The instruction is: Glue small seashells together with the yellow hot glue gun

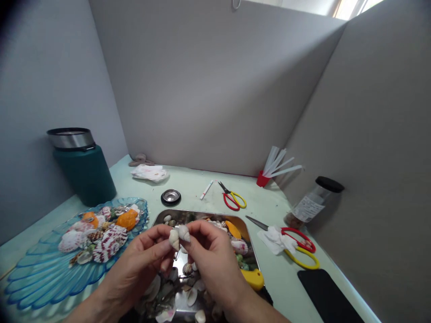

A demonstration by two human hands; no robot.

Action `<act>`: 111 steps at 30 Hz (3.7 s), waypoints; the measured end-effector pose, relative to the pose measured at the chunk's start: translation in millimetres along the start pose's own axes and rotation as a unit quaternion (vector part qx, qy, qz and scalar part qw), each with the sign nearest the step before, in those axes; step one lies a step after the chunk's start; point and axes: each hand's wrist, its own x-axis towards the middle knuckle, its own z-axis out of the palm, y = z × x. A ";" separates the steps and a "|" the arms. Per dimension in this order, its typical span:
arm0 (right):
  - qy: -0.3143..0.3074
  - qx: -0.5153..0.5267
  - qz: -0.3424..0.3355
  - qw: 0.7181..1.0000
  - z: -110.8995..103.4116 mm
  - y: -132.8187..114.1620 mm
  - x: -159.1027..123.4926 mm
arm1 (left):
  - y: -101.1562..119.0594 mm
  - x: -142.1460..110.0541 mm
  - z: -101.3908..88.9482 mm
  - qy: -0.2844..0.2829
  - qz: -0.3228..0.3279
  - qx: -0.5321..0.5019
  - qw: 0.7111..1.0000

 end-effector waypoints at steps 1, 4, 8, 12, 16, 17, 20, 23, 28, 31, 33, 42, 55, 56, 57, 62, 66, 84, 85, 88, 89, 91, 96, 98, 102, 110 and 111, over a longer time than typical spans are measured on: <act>0.004 0.003 0.000 1.000 -0.2 0.5 0.6 | -0.4 0.1 -0.1 -0.003 0.002 -0.003 1.000; 0.015 -0.008 -0.008 1.000 -0.7 1.3 1.4 | -1.0 -0.7 -0.5 -0.020 0.002 -0.010 1.000; 0.023 -0.050 -0.040 0.998 -0.7 2.5 0.8 | -0.6 -2.4 -1.0 -0.044 -0.003 -0.011 0.999; 0.025 -0.073 -0.075 0.994 0.3 3.7 -0.6 | 0.0 -2.2 1.1 -0.038 -0.004 -0.005 0.999; 0.039 -0.068 -0.064 0.995 0.9 2.7 -1.1 | 1.7 -1.4 4.2 -0.012 0.010 0.005 1.000; 0.046 -0.068 -0.061 0.995 0.8 2.3 -0.9 | 2.3 -1.3 4.5 -0.005 0.011 0.010 1.000; 0.052 -0.057 -0.049 0.996 0.1 2.0 0.0 | 3.5 -0.3 3.6 0.025 0.011 0.025 0.999; 0.050 -0.047 -0.036 0.997 -0.8 3.3 0.3 | 3.3 1.7 1.4 0.055 0.015 0.010 0.998; 0.054 -0.053 -0.040 0.996 -1.8 5.0 -0.2 | 2.7 4.9 -0.2 0.071 0.028 -0.026 0.997; 0.058 -0.065 -0.043 0.995 -2.2 5.8 0.3 | 3.5 4.8 1.0 0.062 0.031 -0.034 0.997; 0.057 -0.066 -0.044 0.995 -2.3 6.6 1.2 | 4.1 4.1 1.8 0.051 0.031 -0.036 0.998; 0.054 -0.061 -0.052 0.995 -1.6 7.4 2.3 | 4.3 2.0 -0.4 0.060 0.023 -0.042 0.997; 0.088 -0.080 -0.087 0.989 -1.5 8.2 2.0 | 3.2 1.0 0.1 0.033 0.004 -0.052 0.998; 0.090 -0.083 -0.091 0.988 -1.1 8.0 2.2 | 2.7 1.4 0.1 0.042 0.004 -0.051 0.998; 0.093 -0.087 -0.096 0.987 -0.9 7.8 2.3 | 2.3 2.0 0.1 0.052 0.004 -0.049 0.997; 0.104 -0.117 -0.123 0.980 -1.7 8.6 2.5 | 3.0 5.1 0.8 0.079 0.009 -0.048 0.996; 0.113 -0.151 -0.155 0.970 -2.4 10.2 3.1 | 3.0 3.8 2.0 0.053 0.011 -0.036 0.998; 0.118 -0.282 -0.307 0.901 -2.5 18.1 -1.6 | -0.5 1.9 1.8 0.048 0.012 -0.001 0.999; 0.115 -0.282 -0.311 0.900 -2.6 18.5 -1.4 | -0.7 1.9 2.0 0.049 0.013 0.001 0.999; 0.109 -0.283 -0.313 0.900 -2.4 19.4 -0.6 | -1.2 1.4 2.1 0.047 0.017 0.009 0.999; 0.106 -0.283 -0.314 0.900 -2.3 19.5 -0.5 | -1.2 1.1 2.1 0.048 0.017 0.012 0.999; 0.100 -0.281 -0.313 0.902 -2.1 19.4 -0.6 | -0.9 0.7 2.2 0.050 0.017 0.013 0.999; 0.082 -0.265 -0.273 0.921 -1.6 17.0 -0.9 | -0.3 1.7 2.7 0.045 0.001 0.006 0.999; 0.071 -0.238 -0.234 0.940 -1.2 16.0 0.2 | -0.9 2.2 2.6 0.042 -0.003 0.007 0.999; 0.055 -0.171 -0.154 0.972 0.0 13.7 2.5 | -2.2 2.5 2.4 0.030 -0.008 0.032 0.999; 0.042 -0.089 -0.041 0.994 1.0 10.0 3.0 | -2.7 2.5 4.3 0.025 0.010 0.054 0.998; 0.043 -0.082 -0.031 0.995 1.1 10.3 3.3 | -2.9 2.2 4.4 0.024 0.013 0.056 0.998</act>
